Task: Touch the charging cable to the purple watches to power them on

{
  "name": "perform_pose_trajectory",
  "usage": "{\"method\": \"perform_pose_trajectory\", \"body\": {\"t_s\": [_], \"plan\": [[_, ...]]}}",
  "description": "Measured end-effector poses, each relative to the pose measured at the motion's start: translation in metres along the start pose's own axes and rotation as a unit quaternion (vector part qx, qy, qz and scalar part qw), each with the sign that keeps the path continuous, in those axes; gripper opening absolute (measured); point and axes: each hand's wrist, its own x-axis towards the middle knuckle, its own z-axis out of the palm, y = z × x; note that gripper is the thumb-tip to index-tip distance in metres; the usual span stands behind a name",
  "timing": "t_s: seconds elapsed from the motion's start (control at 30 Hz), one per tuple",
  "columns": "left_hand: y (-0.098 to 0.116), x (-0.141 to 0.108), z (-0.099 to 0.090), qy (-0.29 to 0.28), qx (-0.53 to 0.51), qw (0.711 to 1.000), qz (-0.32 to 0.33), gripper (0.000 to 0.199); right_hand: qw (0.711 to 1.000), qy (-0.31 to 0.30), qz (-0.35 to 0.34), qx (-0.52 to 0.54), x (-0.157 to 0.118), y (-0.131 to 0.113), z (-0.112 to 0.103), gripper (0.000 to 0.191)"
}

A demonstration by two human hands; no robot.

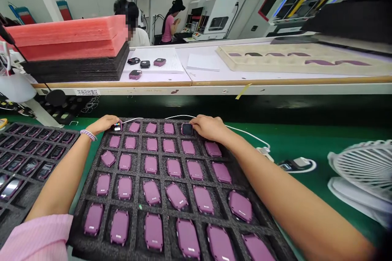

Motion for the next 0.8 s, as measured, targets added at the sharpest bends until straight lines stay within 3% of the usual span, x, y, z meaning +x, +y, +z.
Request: {"method": "perform_pose_trajectory", "body": {"t_s": [0.1, 0.27, 0.43, 0.53, 0.63, 0.73, 0.8], "plan": [[0.003, 0.003, -0.009, -0.012, -0.012, 1.0, 0.009, 0.055, 1.0, 0.008, -0.006, -0.005, 0.002, -0.007, 0.003, 0.035], [0.019, 0.005, 0.0, 0.072, 0.03, 0.996, 0.037, 0.04, 0.999, 0.038, -0.003, -0.01, -0.008, -0.012, 0.011, 0.04], [0.038, 0.0, 0.027, 0.011, 0.085, 0.987, 0.133, 0.018, 0.998, 0.055, 0.002, -0.013, -0.013, -0.014, 0.014, 0.039], [0.043, -0.003, 0.032, -0.001, 0.131, 0.978, 0.161, 0.009, 0.998, 0.066, 0.004, -0.012, -0.013, -0.014, 0.016, 0.038], [0.05, -0.005, 0.03, 0.0, 0.21, 0.961, 0.182, 0.02, 0.997, 0.083, 0.003, -0.011, -0.013, -0.012, 0.019, 0.037], [0.06, -0.004, 0.031, -0.001, 0.331, 0.919, 0.214, 0.034, 0.995, 0.1, -0.007, -0.012, -0.012, -0.011, 0.021, 0.034], [0.064, -0.002, 0.032, -0.005, 0.32, 0.924, 0.209, 0.035, 0.993, 0.113, -0.013, -0.01, -0.012, -0.01, 0.023, 0.033]]}}
